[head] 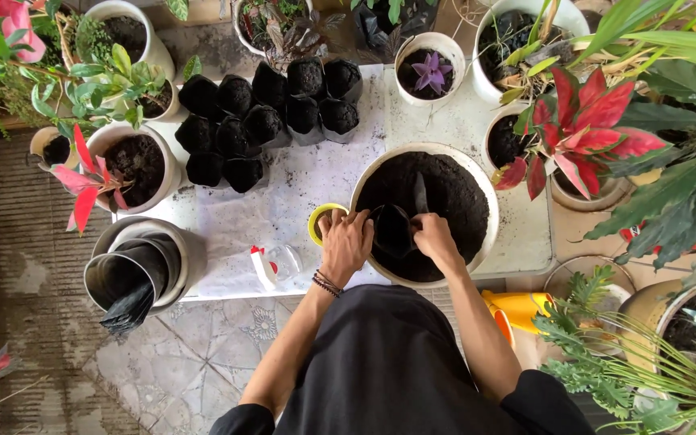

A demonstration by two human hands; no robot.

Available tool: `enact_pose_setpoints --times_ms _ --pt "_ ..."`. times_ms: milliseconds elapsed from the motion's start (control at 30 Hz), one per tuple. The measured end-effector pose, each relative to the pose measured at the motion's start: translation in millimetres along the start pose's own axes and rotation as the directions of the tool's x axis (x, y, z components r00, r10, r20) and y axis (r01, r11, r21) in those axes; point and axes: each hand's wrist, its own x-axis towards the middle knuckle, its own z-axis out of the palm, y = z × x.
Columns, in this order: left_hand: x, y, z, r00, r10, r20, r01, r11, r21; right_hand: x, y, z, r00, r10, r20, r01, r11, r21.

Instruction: The person fills black seed pouches with soil from a large white bucket using a small trowel. They then add seeds from a yellow cup into the pouch and spray the soil with water from a white spray bottle.

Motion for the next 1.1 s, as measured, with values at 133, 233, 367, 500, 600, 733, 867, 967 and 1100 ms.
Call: enact_pose_setpoints --times_ms 133,233,367,500,600,733,867,967,1100 --pt "-0.9 3.1 -7.3 0.999 0.0 0.032 0.0 1.0 -0.007 -6.1 -11.4 -10.0 1.0 -0.015 0.003 0.015 1.0 -0.014" --pt "-2.5 4.4 -12.5 0.999 0.004 0.045 -0.004 1.0 -0.008 -31.7 -37.0 -33.6 0.999 -0.001 -0.05 0.002 1.0 0.023" --pt "-4.7 2.2 -13.0 0.999 0.035 0.012 -0.034 0.998 -0.052 -27.3 -0.8 -36.6 0.969 -0.042 -0.242 -0.014 0.974 -0.224" --pt "-8.9 2.1 -11.1 0.998 0.056 -0.03 -0.057 0.997 -0.056 -11.6 38.1 -10.7 0.981 -0.055 -0.187 -0.009 0.945 -0.327" --pt "-9.0 1.9 -15.5 0.997 0.064 -0.051 -0.067 0.995 -0.078 -22.7 32.5 -12.2 0.972 -0.064 -0.226 -0.007 0.954 -0.3" --pt "-7.2 -3.0 -26.1 0.993 0.114 -0.025 -0.117 0.985 -0.124 -74.0 -7.9 -53.9 0.954 -0.105 -0.282 -0.021 0.913 -0.408" --pt "-10.8 -15.2 -13.9 0.96 0.27 -0.071 -0.278 0.95 -0.141 -123.3 -45.1 -101.0 0.962 0.128 -0.24 -0.231 0.85 -0.473" --pt "-12.0 -17.4 -10.0 0.93 0.347 -0.12 -0.36 0.927 -0.106 -130.7 -30.2 -115.0 0.948 0.161 -0.274 -0.289 0.797 -0.531" --pt "-12.0 -20.5 -5.0 0.896 0.415 -0.156 -0.429 0.901 -0.065 -120.8 -33.6 -106.1 0.953 0.137 -0.269 -0.271 0.782 -0.562"
